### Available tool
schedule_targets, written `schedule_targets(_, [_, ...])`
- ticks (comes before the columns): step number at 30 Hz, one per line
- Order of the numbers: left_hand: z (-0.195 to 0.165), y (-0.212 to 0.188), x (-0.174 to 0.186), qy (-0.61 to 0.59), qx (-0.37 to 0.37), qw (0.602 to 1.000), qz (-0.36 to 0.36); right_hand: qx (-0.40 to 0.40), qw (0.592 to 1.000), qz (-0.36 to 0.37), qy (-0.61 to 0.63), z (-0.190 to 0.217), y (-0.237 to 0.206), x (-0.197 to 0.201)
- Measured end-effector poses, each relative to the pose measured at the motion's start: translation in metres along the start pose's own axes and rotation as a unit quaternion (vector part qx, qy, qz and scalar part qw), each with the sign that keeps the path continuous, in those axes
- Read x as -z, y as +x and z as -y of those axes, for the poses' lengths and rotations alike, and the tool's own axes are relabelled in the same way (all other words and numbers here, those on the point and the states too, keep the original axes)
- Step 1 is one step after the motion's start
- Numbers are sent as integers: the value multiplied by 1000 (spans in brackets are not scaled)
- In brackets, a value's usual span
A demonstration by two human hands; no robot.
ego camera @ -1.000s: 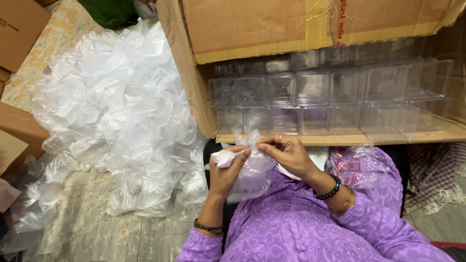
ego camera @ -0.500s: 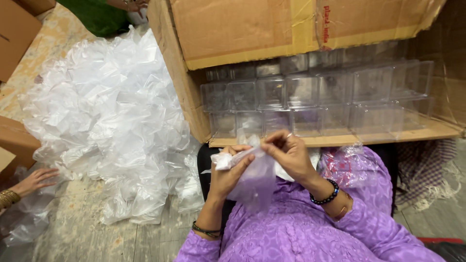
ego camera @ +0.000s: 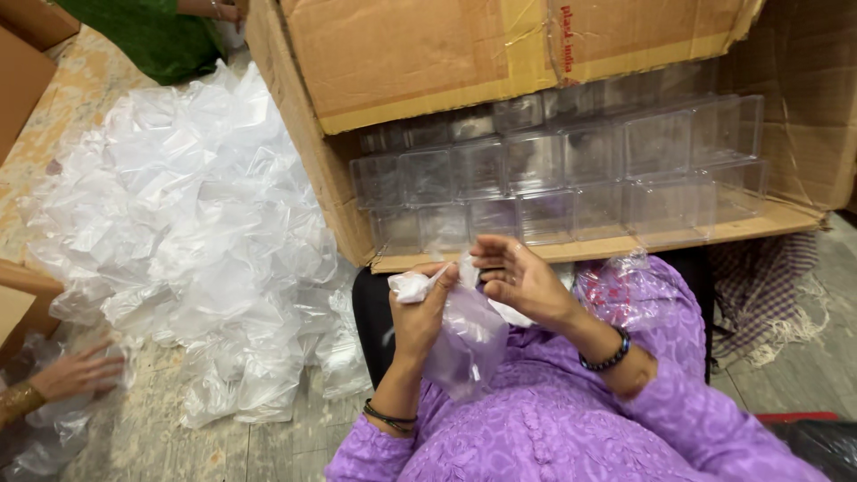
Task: The person sits on the floor and packs clear plastic boxes one at a time into thin plastic bags, twisting the bags closed. The bagged boxes are placed into rows inside a large cardboard box in front of them.
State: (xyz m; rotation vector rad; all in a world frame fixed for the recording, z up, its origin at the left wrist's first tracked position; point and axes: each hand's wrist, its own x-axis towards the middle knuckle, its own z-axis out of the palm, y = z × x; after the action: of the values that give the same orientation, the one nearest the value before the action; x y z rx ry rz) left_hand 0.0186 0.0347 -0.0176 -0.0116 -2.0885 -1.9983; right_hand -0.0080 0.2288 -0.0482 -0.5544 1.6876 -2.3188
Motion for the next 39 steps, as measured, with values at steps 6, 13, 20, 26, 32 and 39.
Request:
schedule_targets(6, [9, -1, -7, 45, -36, 998, 5, 26, 997, -41, -56, 2, 9, -2])
schedule_targets(13, [11, 4, -16, -72, -20, 994, 85, 22, 993, -111, -32, -19, -6, 8])
schedule_targets(20, [22, 9, -36, -87, 57, 990, 92, 23, 989, -143, 40, -12, -18, 17])
schedule_targets(26, [33, 3, -65, 16, 36, 987, 155, 36, 974, -196, 107, -8, -37, 37])
schedule_targets(32, [53, 2, -105, -92, 120, 964, 221, 26, 955, -272, -115, -6, -76, 61])
schedule_targets(39, [76, -5, -165, -84, 72, 957, 268, 43, 932, -350, 83, -1, -97, 90])
